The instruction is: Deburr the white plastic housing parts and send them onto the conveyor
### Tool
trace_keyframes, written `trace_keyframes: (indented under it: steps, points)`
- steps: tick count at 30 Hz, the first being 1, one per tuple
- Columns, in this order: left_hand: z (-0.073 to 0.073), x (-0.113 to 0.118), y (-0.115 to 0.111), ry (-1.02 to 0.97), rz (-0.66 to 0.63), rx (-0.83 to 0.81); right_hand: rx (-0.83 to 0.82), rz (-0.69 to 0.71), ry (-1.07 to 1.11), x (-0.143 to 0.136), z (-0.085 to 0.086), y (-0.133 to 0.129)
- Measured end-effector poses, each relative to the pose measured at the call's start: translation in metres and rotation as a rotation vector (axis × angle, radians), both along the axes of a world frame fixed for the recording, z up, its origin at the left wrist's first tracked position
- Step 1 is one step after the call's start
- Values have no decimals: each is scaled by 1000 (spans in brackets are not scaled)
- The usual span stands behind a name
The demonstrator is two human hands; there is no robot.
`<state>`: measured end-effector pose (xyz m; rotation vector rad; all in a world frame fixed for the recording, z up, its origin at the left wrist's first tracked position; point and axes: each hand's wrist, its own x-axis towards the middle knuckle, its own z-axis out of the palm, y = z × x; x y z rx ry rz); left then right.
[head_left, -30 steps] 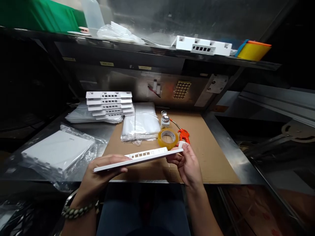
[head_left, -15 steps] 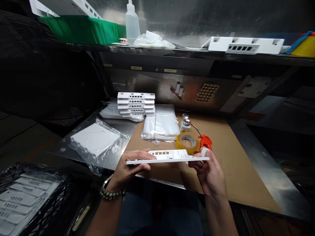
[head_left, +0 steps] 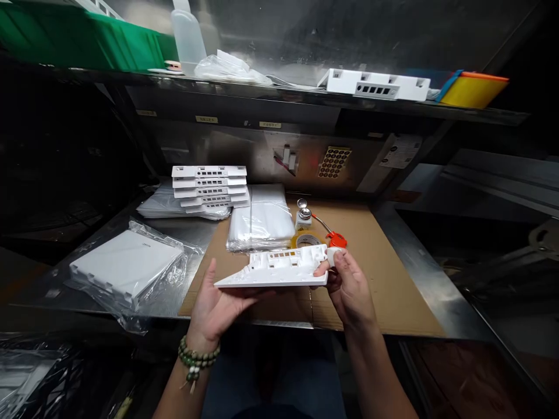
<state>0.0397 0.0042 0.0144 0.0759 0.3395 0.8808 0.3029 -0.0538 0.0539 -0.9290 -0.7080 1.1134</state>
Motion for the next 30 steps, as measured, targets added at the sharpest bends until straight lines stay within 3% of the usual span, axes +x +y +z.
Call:
trace_keyframes:
  steps: [4,9,13,15,20,26,30]
  points:
    - [-2,10,9,-77,-12,-16,-20,-17,-3,12,8,0]
    - [1,10,9,-71,-157,-2,43,-38,-64,22,15,3]
    - [5,1,7,2,-81,-69,156,-439,-389,15,14,0]
    - [5,0,6,26,19,-81,200,-540,-560,5,12,-6]
    - [10,4,2,65,129,-90,344,-509,-760,-28,11,-14]
    - [22,5,-5,67,65,-149,464,-504,-1012,-50,15,-15]
    - [22,4,-7,35,36,-32,482,-450,-1043,-50,13,-14]
